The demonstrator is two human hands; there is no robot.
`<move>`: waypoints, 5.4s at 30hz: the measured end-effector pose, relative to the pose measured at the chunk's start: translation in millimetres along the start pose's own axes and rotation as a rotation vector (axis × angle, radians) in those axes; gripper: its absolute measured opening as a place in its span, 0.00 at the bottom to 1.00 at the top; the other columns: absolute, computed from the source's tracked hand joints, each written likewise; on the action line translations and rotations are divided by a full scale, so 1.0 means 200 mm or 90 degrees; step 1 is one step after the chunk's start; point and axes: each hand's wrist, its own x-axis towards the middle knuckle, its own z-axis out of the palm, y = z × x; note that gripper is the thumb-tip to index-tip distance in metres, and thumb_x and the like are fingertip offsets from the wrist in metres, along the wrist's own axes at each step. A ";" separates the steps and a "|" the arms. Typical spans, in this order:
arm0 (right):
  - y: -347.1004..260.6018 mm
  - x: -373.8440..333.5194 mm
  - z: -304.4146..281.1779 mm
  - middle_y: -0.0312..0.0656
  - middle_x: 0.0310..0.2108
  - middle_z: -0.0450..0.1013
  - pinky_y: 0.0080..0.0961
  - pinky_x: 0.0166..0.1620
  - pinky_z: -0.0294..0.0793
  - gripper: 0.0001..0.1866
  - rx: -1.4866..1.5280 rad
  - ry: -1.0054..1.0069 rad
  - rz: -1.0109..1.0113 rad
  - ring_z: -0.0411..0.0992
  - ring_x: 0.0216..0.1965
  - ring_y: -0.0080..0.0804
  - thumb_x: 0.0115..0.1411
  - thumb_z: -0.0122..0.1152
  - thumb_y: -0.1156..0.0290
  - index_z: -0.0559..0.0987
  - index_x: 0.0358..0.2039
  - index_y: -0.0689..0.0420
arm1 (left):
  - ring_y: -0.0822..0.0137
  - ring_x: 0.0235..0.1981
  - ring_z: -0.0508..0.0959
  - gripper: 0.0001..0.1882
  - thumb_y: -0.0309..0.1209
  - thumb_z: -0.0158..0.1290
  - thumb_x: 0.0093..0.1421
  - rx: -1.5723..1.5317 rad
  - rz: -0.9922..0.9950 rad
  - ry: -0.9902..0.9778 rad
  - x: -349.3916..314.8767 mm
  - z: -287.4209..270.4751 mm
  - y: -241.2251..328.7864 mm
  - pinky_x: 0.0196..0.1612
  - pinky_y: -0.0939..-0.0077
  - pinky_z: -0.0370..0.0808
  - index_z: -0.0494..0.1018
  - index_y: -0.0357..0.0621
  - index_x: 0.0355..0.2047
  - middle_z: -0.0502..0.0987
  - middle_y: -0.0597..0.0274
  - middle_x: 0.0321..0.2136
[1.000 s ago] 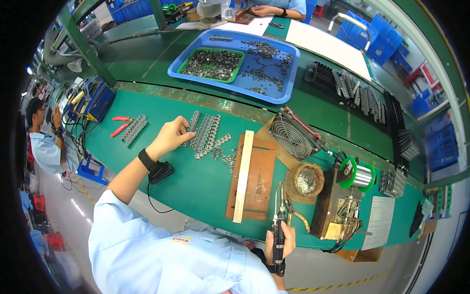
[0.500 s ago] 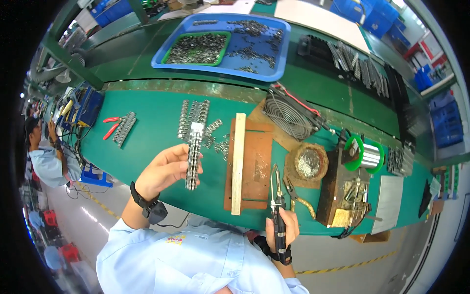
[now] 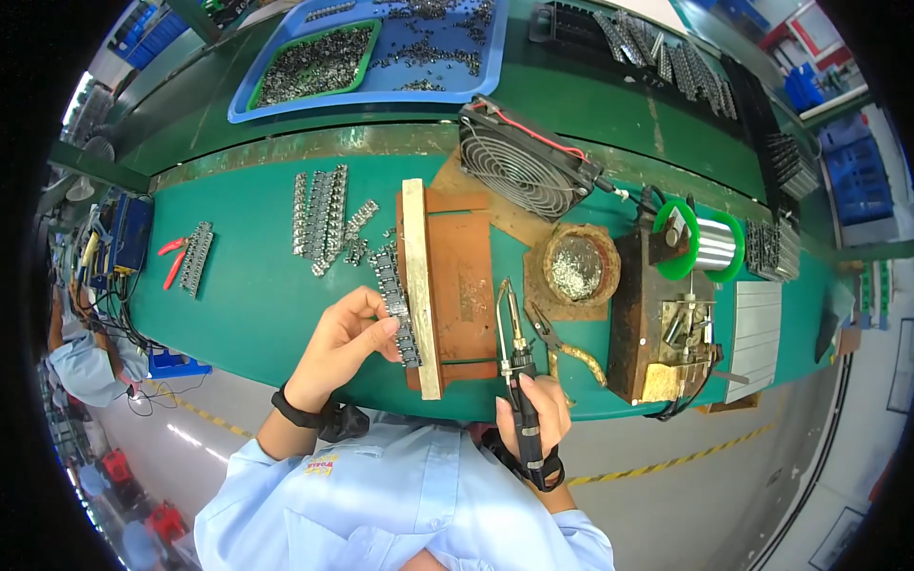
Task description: The person picks up a small metal component by hand, places it onto a circuit board, and secures it using a soldering iron.
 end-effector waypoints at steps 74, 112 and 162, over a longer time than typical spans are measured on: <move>0.00 -0.02 -0.04 0.49 0.28 0.68 0.25 0.31 0.68 0.20 0.012 -0.024 0.052 0.67 0.25 0.31 0.51 0.56 0.73 0.67 0.45 0.63 | 0.53 0.47 0.68 0.19 0.28 0.55 0.50 0.699 0.314 0.251 0.07 -0.21 0.23 0.48 0.65 0.66 0.68 0.40 0.44 0.69 0.53 0.44; -0.03 0.01 0.03 0.48 0.25 0.68 0.34 0.31 0.69 0.20 -0.130 0.000 0.002 0.68 0.26 0.43 0.46 0.62 0.74 0.70 0.41 0.62 | 0.57 0.31 0.70 0.05 0.22 0.52 0.47 0.819 0.363 0.097 0.30 -0.29 0.11 0.36 0.68 0.66 0.69 0.41 0.26 0.68 0.57 0.27; 0.00 0.01 0.04 0.45 0.24 0.69 0.33 0.30 0.69 0.20 -0.107 0.011 -0.017 0.67 0.24 0.40 0.47 0.62 0.71 0.70 0.42 0.60 | 0.76 0.25 0.72 0.06 0.27 0.50 0.58 -0.063 -0.071 -0.023 0.29 -0.20 0.04 0.32 0.84 0.70 0.66 0.39 0.33 0.72 0.65 0.28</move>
